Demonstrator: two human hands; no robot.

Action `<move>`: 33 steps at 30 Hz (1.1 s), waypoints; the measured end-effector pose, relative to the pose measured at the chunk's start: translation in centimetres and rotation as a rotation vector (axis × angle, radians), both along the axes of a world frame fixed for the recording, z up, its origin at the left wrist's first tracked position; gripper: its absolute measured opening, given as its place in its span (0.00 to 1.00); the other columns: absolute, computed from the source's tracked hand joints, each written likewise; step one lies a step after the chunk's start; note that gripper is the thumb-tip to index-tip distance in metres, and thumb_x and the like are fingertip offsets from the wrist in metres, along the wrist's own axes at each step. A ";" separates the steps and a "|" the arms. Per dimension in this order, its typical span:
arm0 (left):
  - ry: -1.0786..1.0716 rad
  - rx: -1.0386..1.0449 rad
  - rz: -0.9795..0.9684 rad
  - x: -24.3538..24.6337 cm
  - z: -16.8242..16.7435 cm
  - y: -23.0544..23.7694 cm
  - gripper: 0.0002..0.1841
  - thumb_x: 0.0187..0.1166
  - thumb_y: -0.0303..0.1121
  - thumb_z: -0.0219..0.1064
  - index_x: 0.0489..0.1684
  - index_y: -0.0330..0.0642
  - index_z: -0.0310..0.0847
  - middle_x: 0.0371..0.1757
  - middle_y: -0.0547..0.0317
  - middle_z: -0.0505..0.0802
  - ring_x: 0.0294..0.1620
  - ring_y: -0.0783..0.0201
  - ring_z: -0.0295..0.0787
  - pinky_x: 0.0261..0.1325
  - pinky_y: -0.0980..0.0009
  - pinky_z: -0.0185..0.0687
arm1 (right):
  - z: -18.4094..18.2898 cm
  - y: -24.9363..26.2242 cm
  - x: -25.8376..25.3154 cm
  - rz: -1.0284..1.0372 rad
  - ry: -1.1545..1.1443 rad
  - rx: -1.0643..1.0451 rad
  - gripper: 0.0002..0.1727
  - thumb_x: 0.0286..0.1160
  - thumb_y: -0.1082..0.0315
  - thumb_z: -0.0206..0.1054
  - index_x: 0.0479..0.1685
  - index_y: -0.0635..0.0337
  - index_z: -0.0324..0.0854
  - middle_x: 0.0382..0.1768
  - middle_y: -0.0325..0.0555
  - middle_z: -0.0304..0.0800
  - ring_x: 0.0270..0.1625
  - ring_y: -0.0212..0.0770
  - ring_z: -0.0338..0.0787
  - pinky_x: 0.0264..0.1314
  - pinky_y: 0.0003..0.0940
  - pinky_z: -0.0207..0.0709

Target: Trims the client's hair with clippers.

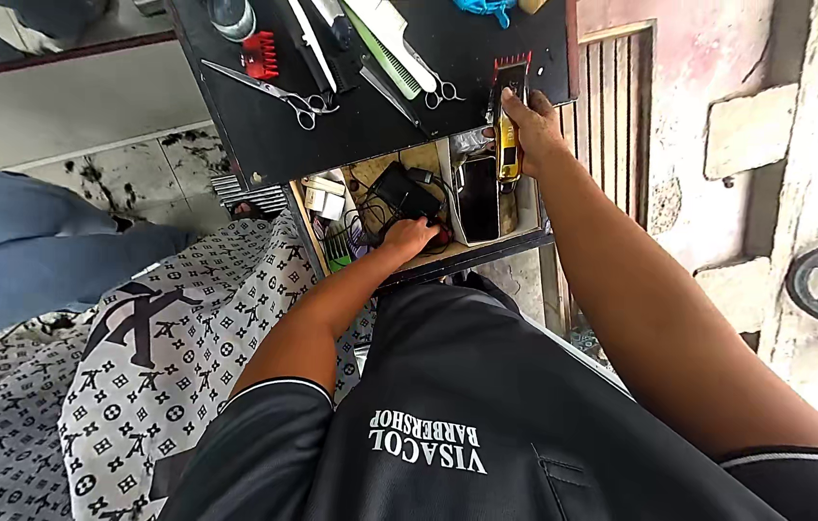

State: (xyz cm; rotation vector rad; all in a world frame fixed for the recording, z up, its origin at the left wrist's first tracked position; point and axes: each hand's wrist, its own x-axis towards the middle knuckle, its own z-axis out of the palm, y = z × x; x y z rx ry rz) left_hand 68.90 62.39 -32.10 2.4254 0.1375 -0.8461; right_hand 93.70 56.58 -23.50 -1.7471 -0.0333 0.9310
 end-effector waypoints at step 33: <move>-1.003 -2.265 1.258 -9.7 10.6 11.7 0.18 0.92 0.35 0.48 0.75 0.44 0.71 0.39 0.61 0.88 0.13 0.75 0.72 0.16 0.84 0.72 | -0.3 -0.5 -0.4 0.052 -0.046 0.042 0.31 0.87 0.51 0.62 0.82 0.54 0.61 0.56 0.49 0.85 0.46 0.47 0.94 0.47 0.45 0.92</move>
